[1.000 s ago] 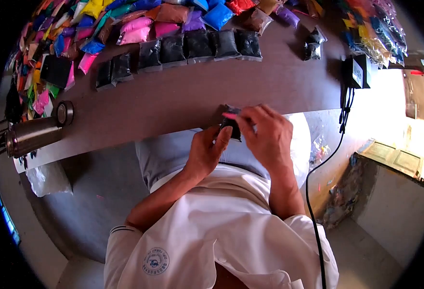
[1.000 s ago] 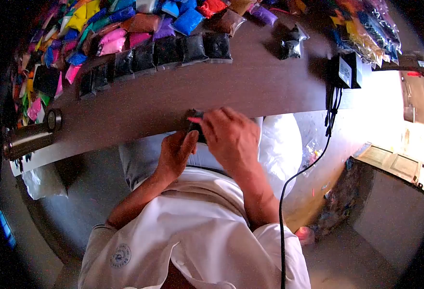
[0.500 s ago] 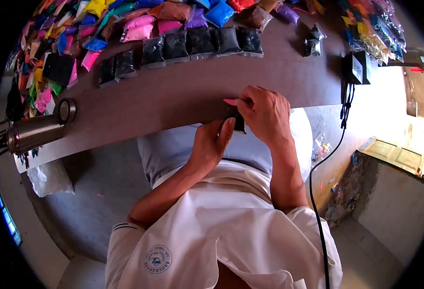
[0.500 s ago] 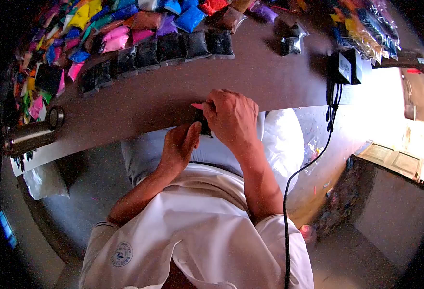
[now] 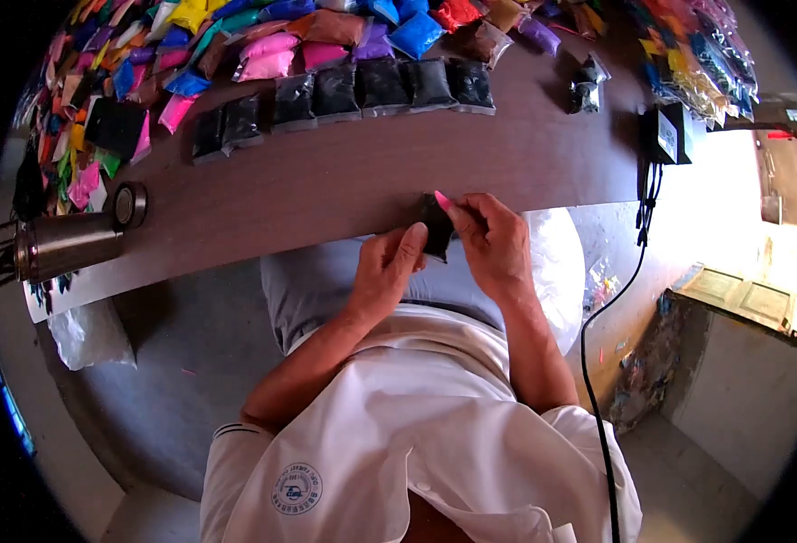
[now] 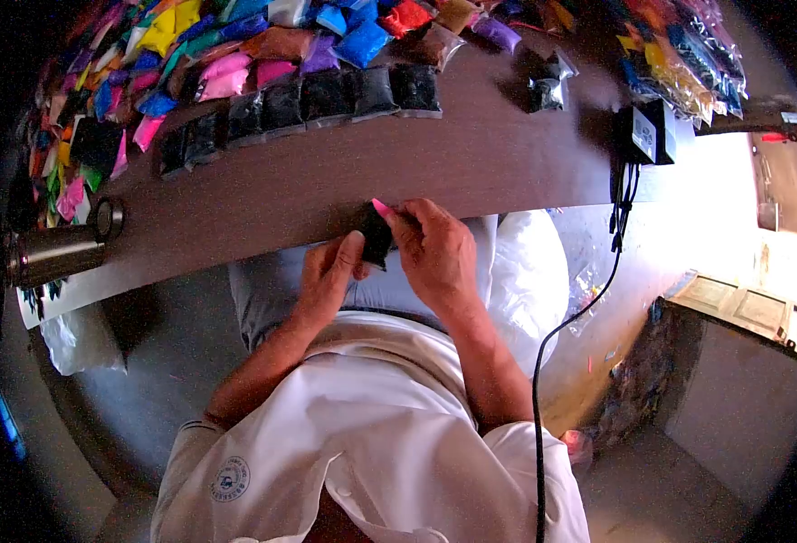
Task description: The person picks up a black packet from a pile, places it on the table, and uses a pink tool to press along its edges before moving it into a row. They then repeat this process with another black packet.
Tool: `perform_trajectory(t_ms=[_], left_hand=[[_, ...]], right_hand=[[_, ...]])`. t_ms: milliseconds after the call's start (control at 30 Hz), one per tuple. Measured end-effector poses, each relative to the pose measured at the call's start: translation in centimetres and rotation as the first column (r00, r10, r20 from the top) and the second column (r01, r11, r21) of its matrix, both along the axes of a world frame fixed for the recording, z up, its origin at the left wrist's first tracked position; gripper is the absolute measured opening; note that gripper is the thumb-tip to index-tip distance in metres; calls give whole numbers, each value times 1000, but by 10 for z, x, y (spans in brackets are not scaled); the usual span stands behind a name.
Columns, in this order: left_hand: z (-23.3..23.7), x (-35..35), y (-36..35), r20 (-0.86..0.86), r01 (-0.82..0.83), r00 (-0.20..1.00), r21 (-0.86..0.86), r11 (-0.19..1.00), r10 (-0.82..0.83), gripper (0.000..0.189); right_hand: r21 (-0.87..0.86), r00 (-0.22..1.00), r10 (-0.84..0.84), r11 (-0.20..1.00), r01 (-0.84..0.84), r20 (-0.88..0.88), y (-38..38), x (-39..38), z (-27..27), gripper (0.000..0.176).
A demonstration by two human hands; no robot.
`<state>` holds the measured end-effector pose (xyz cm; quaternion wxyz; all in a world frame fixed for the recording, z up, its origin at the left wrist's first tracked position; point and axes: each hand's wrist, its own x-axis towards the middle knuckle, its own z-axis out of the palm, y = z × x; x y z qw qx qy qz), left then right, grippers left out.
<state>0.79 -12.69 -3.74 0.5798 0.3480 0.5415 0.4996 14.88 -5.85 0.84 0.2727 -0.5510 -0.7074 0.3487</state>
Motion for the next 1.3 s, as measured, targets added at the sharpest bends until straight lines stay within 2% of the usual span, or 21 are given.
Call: perform_trajectory(t_ms=[133, 200, 233, 300, 333, 433, 500, 533, 633, 700, 733, 800, 833, 900, 933, 967, 1000, 1067, 1133, 1200, 1300], left_hand=[[4, -5, 1, 71, -38, 997, -17, 999, 39, 47], [3, -9, -1, 57, -12, 998, -12, 1000, 12, 49], [2, -11, -2, 57, -13, 998, -12, 1000, 14, 49], [-1, -15, -5, -79, 123, 988, -123, 985, -133, 51], [-1, -15, -7, -81, 120, 988, -122, 985, -131, 51], [-1, -16, -9, -109, 137, 982, -135, 981, -152, 51], [1, -12, -7, 37, 53, 998, -30, 998, -52, 49], [0, -11, -6, 38, 51, 998, -30, 998, -50, 49], [-2, -11, -7, 78, 62, 995, -9, 998, -61, 48], [-1, -10, -8, 53, 83, 995, -12, 996, -83, 47], [-1, -10, -8, 55, 86, 995, -12, 996, -85, 47], [-2, -9, -9, 33, 91, 995, -12, 996, -90, 49], [-3, -9, -9, 34, 90, 995, -12, 996, -90, 49], [-7, -7, -9, 150, 57, 987, -34, 998, -51, 47], [-9, -8, -9, 149, 56, 987, -33, 998, -50, 47], [-11, -9, -9, 125, 76, 990, -34, 997, -71, 46], [-12, -10, -10, 102, 96, 991, -35, 995, -92, 45], [-9, -8, -12, 81, 88, 993, -51, 995, -84, 46], [-8, -9, -11, 60, 77, 996, -73, 994, -73, 46], [-9, -8, -12, 80, 75, 994, 15, 997, -76, 46], [-5, -7, -10, 97, 64, 994, -39, 997, -60, 46]], right_hand=[[-27, 999, -38, 999, 38, 11, -6, -10, 1, 16], [86, 995, -93, 992, 91, 22, -9, -17, -6, 14], [86, 996, -92, 992, 90, 21, -10, -19, -8, 14], [151, 991, -112, 983, 101, 69, -11, -23, -10, 13], [152, 992, -110, 983, 99, 67, -11, -24, -10, 13], [152, 997, -65, 987, 59, 32, -12, -25, -11, 11], [102, 983, -57, 992, 75, -173, -11, -21, -12, 9], [102, 984, -54, 992, 73, -172, -10, -18, -9, 9], [38, 996, -59, 997, 62, -74, -17, -11, 2, 9], [139, 997, 75, 987, -79, 33, -22, -10, 2, 9], [138, 997, 72, 987, -76, 36, -23, -11, 1, 9], [255, 986, 75, 961, -111, 148, -25, -14, 0, 8], [303, 982, 44, 948, -99, 182, -24, -15, -3, 8], [319, 984, 16, 945, -72, 175, -16, -12, -15, 7], [339, 986, -11, 940, -47, 168, -10, -9, -17, 6], [393, 965, -94, 920, -10, 246, -4, -6, -17, 5], [395, 965, -94, 919, -11, 246, 3, -1, -15, 5], [304, 972, -167, 946, 110, 167, 16, 6, -8, 4], [260, 976, -143, 961, 98, 162, 6, 3, 6, 5], [321, 991, 84, 940, -114, 104, -12, -8, 10, 5], [275, 989, 79, 955, -111, 128, -12, -12, -2, 5]])
